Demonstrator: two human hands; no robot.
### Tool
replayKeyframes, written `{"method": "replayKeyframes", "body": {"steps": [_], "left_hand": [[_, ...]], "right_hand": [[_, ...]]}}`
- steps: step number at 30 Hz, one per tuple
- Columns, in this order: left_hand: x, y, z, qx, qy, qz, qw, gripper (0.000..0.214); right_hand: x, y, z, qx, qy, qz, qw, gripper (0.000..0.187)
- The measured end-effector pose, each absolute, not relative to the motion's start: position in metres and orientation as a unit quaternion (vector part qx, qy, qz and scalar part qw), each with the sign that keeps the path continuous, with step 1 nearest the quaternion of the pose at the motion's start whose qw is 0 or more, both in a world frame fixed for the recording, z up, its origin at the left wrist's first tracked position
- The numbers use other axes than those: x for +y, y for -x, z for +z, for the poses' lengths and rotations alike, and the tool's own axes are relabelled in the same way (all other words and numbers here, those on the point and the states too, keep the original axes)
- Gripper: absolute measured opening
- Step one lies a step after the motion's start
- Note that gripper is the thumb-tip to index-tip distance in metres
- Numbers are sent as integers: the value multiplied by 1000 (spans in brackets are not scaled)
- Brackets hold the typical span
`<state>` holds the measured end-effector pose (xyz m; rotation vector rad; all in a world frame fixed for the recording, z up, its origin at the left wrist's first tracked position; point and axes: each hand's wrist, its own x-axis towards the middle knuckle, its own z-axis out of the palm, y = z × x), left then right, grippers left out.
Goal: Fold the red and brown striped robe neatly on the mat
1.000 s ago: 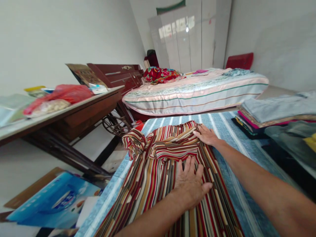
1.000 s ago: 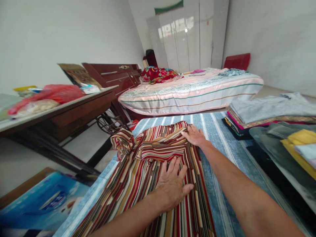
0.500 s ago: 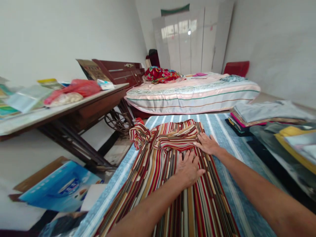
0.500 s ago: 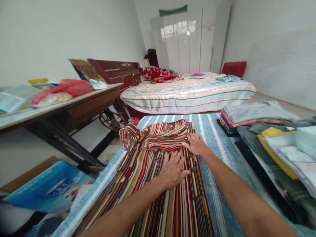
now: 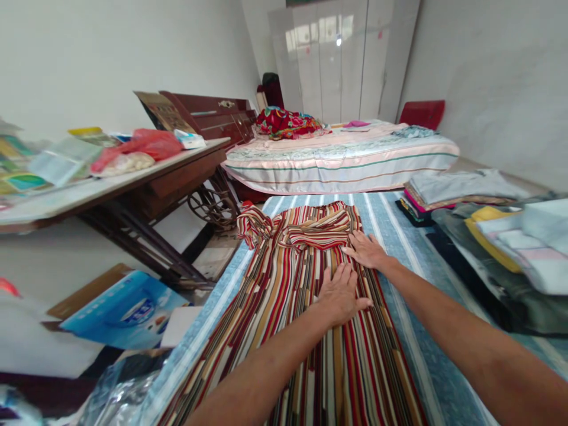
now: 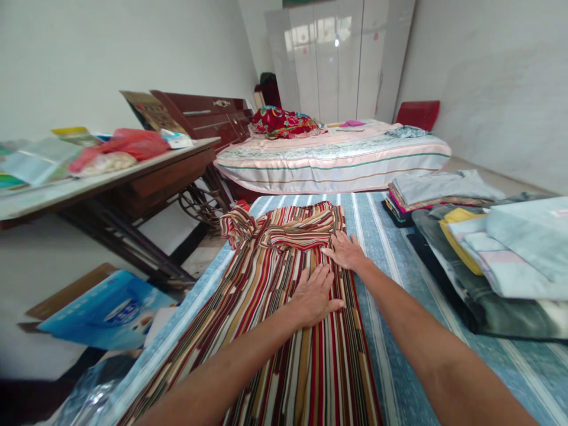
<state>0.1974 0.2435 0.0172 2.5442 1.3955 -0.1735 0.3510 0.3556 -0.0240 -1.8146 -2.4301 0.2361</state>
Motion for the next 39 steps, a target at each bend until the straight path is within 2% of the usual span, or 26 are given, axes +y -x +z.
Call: {"method": "replayKeyframes", "body": {"steps": [8, 15, 22, 29, 35, 39], "left_hand": [[205, -186, 20, 465, -874, -51, 129, 86], [184, -185, 22, 467, -877, -55, 98, 79], [132, -178, 28, 425, -895, -56, 124, 78], [108, -169, 28, 428, -893, 3, 138, 64], [71, -146, 45, 409, -897, 76, 152, 35], [45, -131, 48, 384, -902, 126, 152, 27]], "right_hand": [[303, -351, -24, -803, 590, 61, 53, 87], [281, -346, -19, -799, 595, 70, 41, 88], [236, -343, -22, -806, 586, 69, 44, 83], [209, -338, -14, -817, 571, 53, 54, 80], [167, -328, -15, -846, 525, 77, 47, 75], [144, -333, -5, -852, 502, 79, 125, 66]]}}
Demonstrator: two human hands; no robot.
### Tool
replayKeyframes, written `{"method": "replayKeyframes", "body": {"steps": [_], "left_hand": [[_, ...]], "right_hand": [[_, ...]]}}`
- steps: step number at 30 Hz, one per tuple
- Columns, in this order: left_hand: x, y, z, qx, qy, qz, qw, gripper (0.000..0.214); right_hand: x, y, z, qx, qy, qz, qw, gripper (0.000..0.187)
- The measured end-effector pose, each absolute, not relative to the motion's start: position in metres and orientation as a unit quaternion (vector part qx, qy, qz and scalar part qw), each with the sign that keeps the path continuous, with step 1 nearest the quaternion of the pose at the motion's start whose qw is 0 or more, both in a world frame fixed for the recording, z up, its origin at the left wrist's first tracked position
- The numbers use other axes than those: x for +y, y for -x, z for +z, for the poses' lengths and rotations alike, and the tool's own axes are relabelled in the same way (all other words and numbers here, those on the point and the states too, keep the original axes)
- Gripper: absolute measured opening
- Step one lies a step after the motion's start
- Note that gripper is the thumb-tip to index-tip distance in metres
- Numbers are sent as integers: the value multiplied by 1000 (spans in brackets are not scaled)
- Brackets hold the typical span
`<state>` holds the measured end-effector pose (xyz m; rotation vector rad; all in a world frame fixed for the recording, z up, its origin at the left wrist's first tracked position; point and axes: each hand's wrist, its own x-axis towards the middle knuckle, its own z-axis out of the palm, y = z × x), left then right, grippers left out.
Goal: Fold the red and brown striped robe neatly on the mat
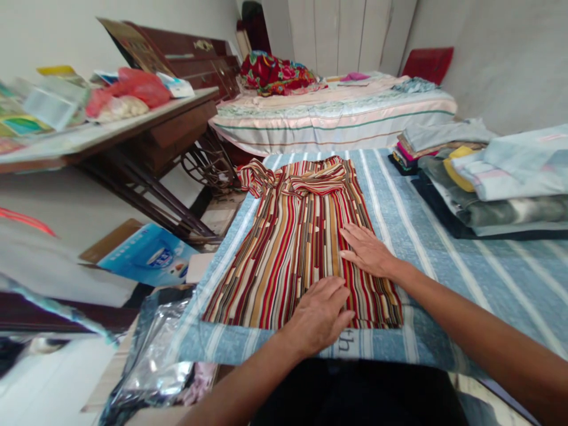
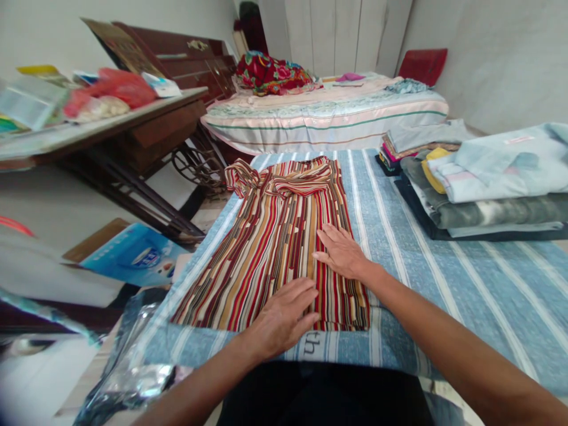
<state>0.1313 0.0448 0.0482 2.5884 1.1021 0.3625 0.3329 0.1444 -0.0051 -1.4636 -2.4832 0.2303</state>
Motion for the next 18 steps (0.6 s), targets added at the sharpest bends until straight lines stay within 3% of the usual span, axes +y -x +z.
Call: {"method": "replayKeyframes", "body": {"steps": [6, 11, 18], "left_hand": [[22, -121, 40, 389, -898, 140, 149, 31], [16, -122, 28, 399, -896, 136, 137, 31], [20, -128, 32, 405, -898, 118, 125, 33]], "right_hand": [[64, -367, 11, -877, 393, 44, 273, 31], [6, -385, 11, -907, 362, -29, 212, 28], [-1, -376, 1, -918, 356, -92, 148, 35]]}}
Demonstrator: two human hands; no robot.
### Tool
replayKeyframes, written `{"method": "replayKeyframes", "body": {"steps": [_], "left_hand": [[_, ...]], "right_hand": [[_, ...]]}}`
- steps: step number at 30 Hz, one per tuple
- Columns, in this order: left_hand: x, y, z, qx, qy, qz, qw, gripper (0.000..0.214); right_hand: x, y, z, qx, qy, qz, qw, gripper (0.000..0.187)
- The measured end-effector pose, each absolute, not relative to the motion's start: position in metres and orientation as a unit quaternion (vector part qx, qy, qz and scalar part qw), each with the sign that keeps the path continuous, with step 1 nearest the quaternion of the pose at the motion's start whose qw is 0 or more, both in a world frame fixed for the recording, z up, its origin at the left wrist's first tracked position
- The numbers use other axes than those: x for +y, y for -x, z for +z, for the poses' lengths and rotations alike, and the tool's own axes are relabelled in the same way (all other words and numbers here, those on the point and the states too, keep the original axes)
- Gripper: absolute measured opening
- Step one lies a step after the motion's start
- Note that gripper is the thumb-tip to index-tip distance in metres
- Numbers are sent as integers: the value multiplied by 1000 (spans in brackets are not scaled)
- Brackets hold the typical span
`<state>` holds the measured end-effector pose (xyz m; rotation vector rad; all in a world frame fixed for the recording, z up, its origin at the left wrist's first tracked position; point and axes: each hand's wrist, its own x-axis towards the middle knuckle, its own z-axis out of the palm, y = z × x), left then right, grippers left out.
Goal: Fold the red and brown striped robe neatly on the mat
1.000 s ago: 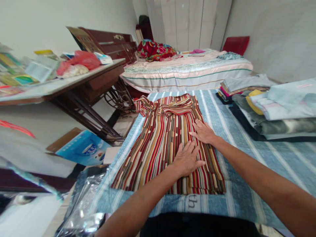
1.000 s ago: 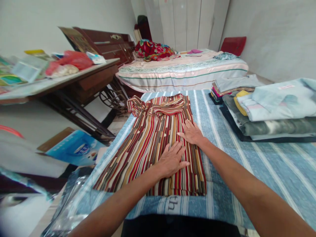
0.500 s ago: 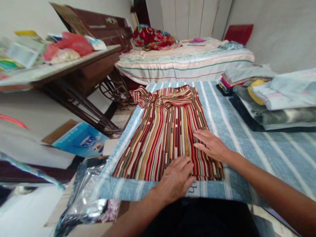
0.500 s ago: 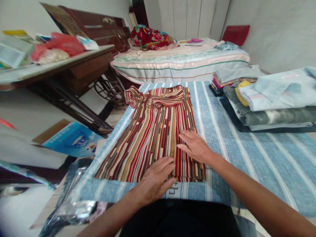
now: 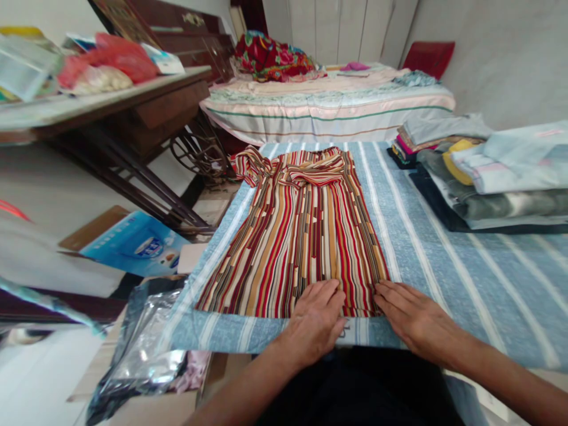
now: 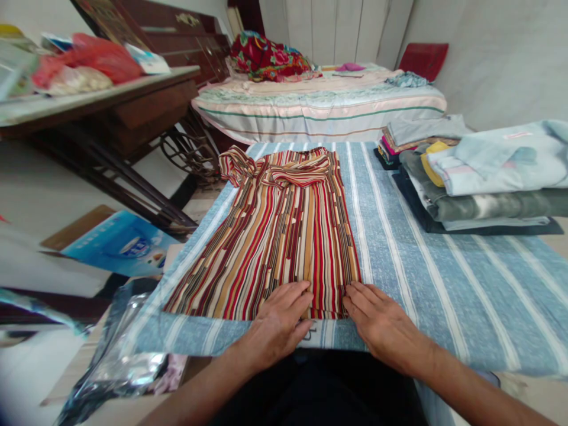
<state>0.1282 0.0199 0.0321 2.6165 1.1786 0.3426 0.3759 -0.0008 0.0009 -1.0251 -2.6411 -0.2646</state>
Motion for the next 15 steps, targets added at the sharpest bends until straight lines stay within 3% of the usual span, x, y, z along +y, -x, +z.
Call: {"method": "replayKeyframes", "body": {"steps": [4, 10, 15], "left_hand": [[21, -133, 39, 402, -906, 84, 108, 29], [18, -138, 37, 424, -896, 101, 86, 36], [16, -139, 31, 418, -896, 136, 60, 16]], "right_hand": [[4, -370, 4, -918, 359, -96, 135, 36], [10, -371, 28, -909, 392, -7, 142, 34], [3, -373, 24, -909, 398, 12, 125, 34]]}}
